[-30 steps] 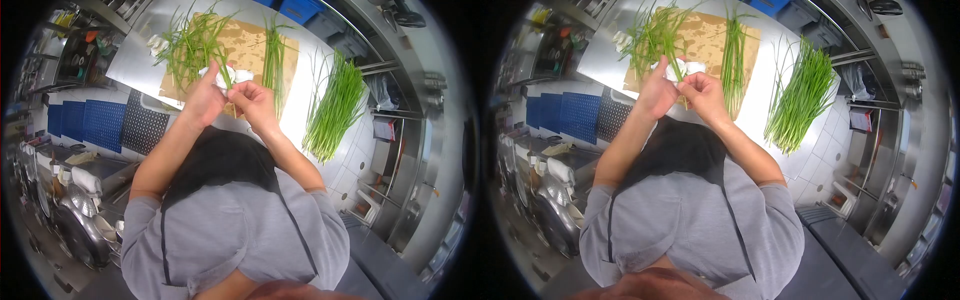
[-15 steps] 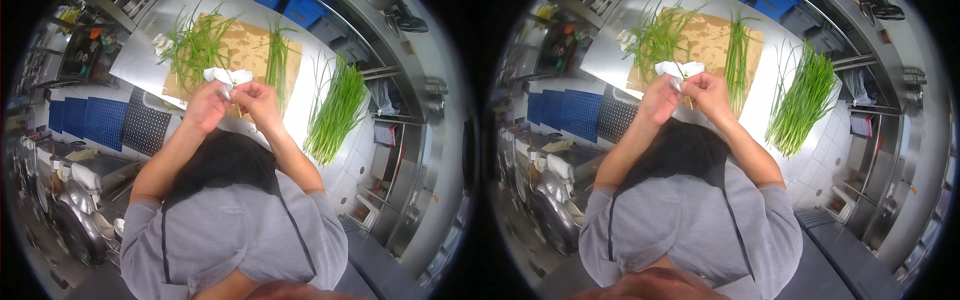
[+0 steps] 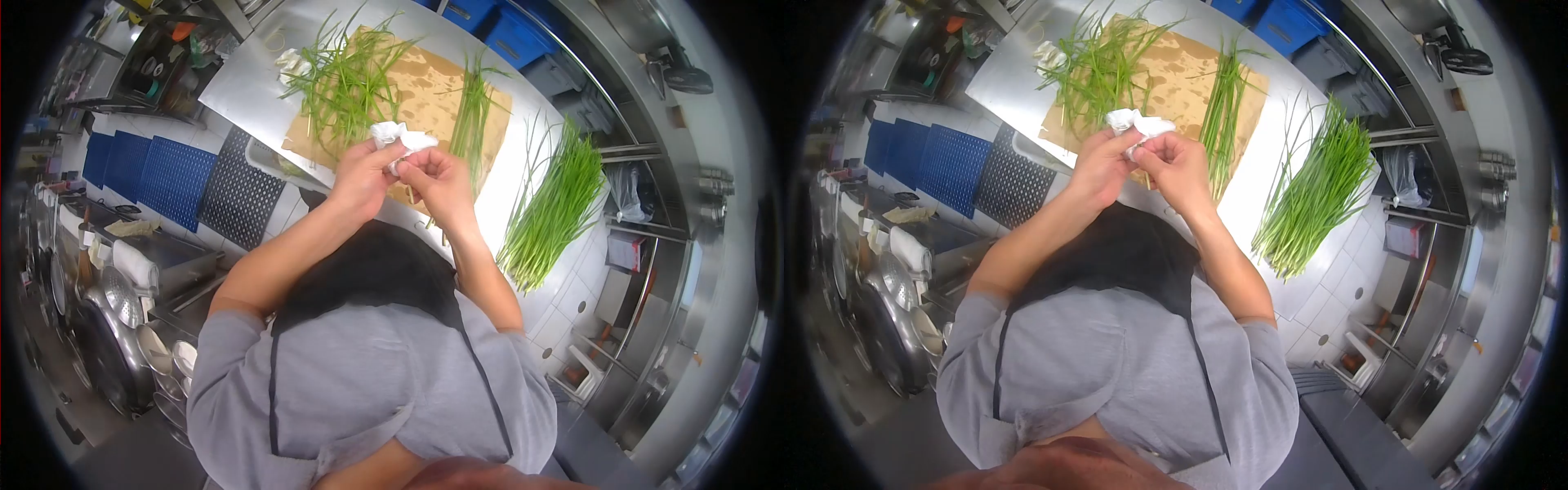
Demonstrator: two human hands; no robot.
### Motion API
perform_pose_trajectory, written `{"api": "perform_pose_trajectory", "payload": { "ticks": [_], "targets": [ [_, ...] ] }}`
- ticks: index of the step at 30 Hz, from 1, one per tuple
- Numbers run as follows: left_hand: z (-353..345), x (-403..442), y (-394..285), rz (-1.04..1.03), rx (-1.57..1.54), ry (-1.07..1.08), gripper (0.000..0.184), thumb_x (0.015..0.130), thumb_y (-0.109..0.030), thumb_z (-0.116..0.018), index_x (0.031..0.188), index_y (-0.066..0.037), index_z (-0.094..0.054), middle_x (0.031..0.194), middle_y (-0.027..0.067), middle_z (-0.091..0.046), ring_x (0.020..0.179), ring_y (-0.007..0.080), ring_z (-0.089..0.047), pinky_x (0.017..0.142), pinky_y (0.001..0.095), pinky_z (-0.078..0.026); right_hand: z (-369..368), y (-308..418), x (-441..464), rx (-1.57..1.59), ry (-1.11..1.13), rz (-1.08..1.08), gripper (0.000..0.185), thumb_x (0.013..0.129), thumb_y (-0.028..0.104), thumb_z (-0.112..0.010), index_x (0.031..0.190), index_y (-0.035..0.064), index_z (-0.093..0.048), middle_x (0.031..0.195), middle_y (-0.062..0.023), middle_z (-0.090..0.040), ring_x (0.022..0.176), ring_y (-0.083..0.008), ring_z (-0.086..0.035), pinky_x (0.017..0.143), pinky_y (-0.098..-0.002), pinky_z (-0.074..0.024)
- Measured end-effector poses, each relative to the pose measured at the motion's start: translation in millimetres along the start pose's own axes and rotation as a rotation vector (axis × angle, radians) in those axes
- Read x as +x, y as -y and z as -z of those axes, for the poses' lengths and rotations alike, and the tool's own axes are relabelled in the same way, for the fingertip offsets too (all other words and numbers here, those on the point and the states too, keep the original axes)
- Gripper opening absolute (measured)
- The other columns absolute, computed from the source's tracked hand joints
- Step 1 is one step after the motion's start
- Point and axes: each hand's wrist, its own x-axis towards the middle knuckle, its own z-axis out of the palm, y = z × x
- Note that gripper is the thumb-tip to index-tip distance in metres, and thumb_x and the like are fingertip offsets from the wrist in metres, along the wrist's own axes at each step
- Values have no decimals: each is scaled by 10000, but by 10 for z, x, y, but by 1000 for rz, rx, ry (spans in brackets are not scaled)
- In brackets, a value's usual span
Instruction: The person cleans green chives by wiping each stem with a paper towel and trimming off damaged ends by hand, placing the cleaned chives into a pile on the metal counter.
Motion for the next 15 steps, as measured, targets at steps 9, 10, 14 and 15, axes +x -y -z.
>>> {"api": "perform_pose_trajectory", "payload": {
  "ticks": [9,10,14,15],
  "targets": [
    [-77,320,-259,-55,-70,121,290,943,-87,-563,1217,5,-536,1191,120,-625,1098,243,-615,908,428,-536,287,277,-197,-95,-7,3,113,846,67,-714,854,-24,-646,662,-16,-621,506,-52,-513,449,-211,-390],
    [-73,362,-295,-57,-73,119,295,943,-85,-562,1222,8,-532,1196,122,-624,1096,245,-617,908,428,-538,333,304,-227,-117,-10,9,109,847,61,-713,857,-24,-646,660,-14,-618,509,-49,-512,452,-210,-390],
    [-51,504,-421,-73,-88,121,308,947,-79,-557,1237,18,-522,1205,125,-622,1093,249,-620,919,425,-540,523,321,-301,-87,31,22,85,847,33,-710,862,-25,-648,667,-11,-623,520,-43,-517,458,-204,-391],
    [-52,526,-454,-79,-94,122,310,948,-78,-556,1239,21,-521,1204,124,-622,1094,250,-620,924,424,-538,568,333,-324,-93,30,24,80,846,26,-709,862,-25,-650,670,-12,-625,522,-42,-519,460,-202,-393]
  ]
}}
